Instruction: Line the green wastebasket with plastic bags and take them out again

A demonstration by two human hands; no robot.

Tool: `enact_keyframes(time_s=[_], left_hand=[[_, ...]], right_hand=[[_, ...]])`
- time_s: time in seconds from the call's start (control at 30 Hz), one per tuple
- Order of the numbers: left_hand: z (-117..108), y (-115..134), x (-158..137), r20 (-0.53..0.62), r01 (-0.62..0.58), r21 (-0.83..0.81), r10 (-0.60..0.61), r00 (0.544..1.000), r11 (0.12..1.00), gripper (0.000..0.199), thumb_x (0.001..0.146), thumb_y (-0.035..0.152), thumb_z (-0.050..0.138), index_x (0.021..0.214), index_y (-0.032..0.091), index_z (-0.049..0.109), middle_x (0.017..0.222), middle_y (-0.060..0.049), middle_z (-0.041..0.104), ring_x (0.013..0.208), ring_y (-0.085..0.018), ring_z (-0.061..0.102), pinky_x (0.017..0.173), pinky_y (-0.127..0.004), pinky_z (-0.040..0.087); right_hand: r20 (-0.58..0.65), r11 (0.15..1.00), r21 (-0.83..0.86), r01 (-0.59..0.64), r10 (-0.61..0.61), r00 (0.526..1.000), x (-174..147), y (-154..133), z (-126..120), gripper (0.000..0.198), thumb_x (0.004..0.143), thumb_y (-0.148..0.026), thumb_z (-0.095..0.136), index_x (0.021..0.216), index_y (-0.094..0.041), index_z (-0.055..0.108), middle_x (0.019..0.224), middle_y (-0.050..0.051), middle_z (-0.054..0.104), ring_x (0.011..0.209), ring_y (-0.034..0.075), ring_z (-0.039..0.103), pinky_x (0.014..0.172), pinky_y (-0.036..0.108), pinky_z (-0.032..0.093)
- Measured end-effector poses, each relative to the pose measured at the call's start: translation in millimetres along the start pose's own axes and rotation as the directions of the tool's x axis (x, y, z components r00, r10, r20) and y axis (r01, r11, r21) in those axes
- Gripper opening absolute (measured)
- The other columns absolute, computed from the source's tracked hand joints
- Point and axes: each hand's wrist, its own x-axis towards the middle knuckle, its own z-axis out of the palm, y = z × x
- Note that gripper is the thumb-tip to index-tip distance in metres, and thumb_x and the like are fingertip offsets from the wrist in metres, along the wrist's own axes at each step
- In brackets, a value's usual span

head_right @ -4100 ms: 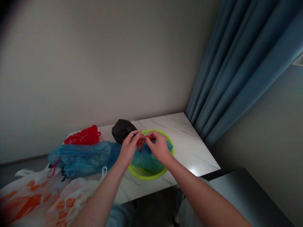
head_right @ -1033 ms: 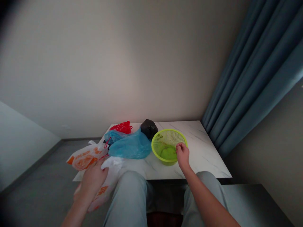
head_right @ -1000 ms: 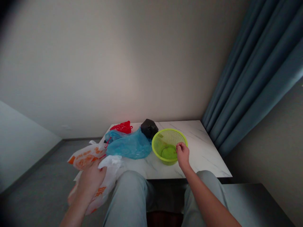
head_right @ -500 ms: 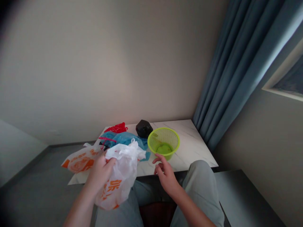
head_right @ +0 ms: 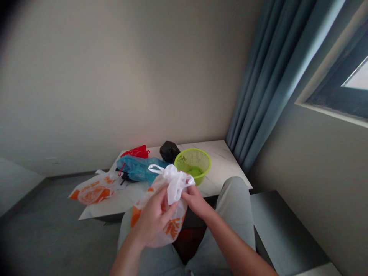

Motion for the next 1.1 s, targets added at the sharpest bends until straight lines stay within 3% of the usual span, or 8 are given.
enact_keyframes(time_s=[0.13, 0.27, 0.4, 0.63, 0.77, 0.9, 1.0, 1.1], left_hand=[[1, 13, -22, 0.012, 0.036, -0.078, -0.035, 0.999, 0.996, 0.034, 0.092, 0.037, 0.056, 0.123, 0.024, 0.063, 0.125, -0.010, 0.067, 0.119, -0.026, 0.060, 0.105, -0.039, 0.045], [1, 5, -27, -0.039, 0.130, -0.005, -0.130, 0.991, 0.992, 0.033, 0.091, 0.042, 0.057, 0.117, 0.023, 0.060, 0.119, -0.010, 0.066, 0.113, -0.028, 0.062, 0.097, -0.041, 0.049], [10, -2, -18, -0.097, 0.038, 0.122, -0.026, 0.995, 0.992, 0.056, 0.082, 0.028, 0.069, 0.133, 0.025, 0.047, 0.137, -0.011, 0.056, 0.130, -0.028, 0.052, 0.109, -0.044, 0.041], [28, -6, 2, -0.112, 0.128, 0.139, -0.113, 0.987, 0.982, 0.032, 0.083, 0.014, 0.056, 0.113, 0.024, 0.056, 0.112, -0.009, 0.069, 0.107, -0.026, 0.066, 0.089, -0.036, 0.049], [25, -18, 11, -0.328, 0.294, 0.153, -0.232, 0.916, 0.943, 0.023, 0.088, 0.022, 0.053, 0.110, 0.023, 0.057, 0.101, -0.009, 0.072, 0.094, -0.028, 0.069, 0.075, -0.034, 0.049], [8, -37, 13, -0.551, 0.450, 0.123, -0.316, 0.772, 0.884, 0.023, 0.089, 0.029, 0.051, 0.111, 0.021, 0.056, 0.097, -0.010, 0.070, 0.096, -0.030, 0.069, 0.075, -0.036, 0.050], [-5, -55, 16, -0.652, 0.430, 0.031, -0.308, 0.692, 0.902, 0.029, 0.088, 0.028, 0.050, 0.117, 0.022, 0.051, 0.105, -0.008, 0.068, 0.105, -0.027, 0.066, 0.085, -0.037, 0.052], [-11, -72, 18, -0.694, 0.353, -0.010, -0.260, 0.671, 0.936, 0.034, 0.086, 0.032, 0.053, 0.118, 0.021, 0.050, 0.112, -0.008, 0.065, 0.106, -0.025, 0.064, 0.090, -0.036, 0.052]], right_hand=[[-0.056, 1.000, -0.022, 0.018, -0.019, 0.998, -21, -18, -5, 0.043, 0.076, -0.033, 0.077, 0.110, -0.026, 0.052, 0.099, 0.001, 0.060, 0.088, 0.018, 0.058, 0.082, 0.029, 0.050], [0.005, 0.999, -0.049, 0.015, -0.015, 1.000, -39, -35, -7, 0.035, 0.077, -0.033, 0.075, 0.090, -0.024, 0.043, 0.082, -0.003, 0.049, 0.069, 0.012, 0.045, 0.061, 0.022, 0.041], [0.028, 0.981, -0.190, 0.024, -0.019, 0.999, -46, -46, -9, 0.034, 0.076, -0.021, 0.071, 0.080, -0.023, 0.037, 0.079, -0.004, 0.045, 0.068, 0.011, 0.039, 0.061, 0.022, 0.036], [0.041, 0.914, -0.398, 0.074, -0.063, 0.997, -46, -60, -20, 0.026, 0.072, -0.007, 0.060, 0.086, -0.023, 0.044, 0.083, -0.003, 0.049, 0.074, 0.013, 0.044, 0.065, 0.023, 0.038], [-0.002, 0.854, -0.507, 0.118, -0.138, 0.990, -45, -62, -34, 0.039, 0.074, -0.005, 0.053, 0.109, -0.023, 0.054, 0.097, 0.002, 0.059, 0.087, 0.019, 0.055, 0.076, 0.028, 0.044], [-0.153, 0.841, -0.533, 0.092, -0.202, 0.967, -44, -61, -52, 0.038, 0.078, -0.012, 0.056, 0.115, -0.024, 0.055, 0.100, 0.004, 0.064, 0.084, 0.020, 0.059, 0.073, 0.028, 0.046], [-0.325, 0.886, -0.463, -0.035, -0.132, 0.936, -44, -55, -66, 0.036, 0.083, -0.025, 0.062, 0.119, -0.024, 0.055, 0.085, 0.001, 0.064, 0.067, 0.017, 0.056, 0.058, 0.026, 0.043], [-0.415, 0.908, -0.400, -0.129, -0.053, 0.908, -44, -48, -79, 0.056, 0.085, -0.035, 0.066, 0.138, -0.026, 0.048, 0.072, -0.003, 0.060, 0.058, 0.017, 0.053, 0.052, 0.025, 0.041]])
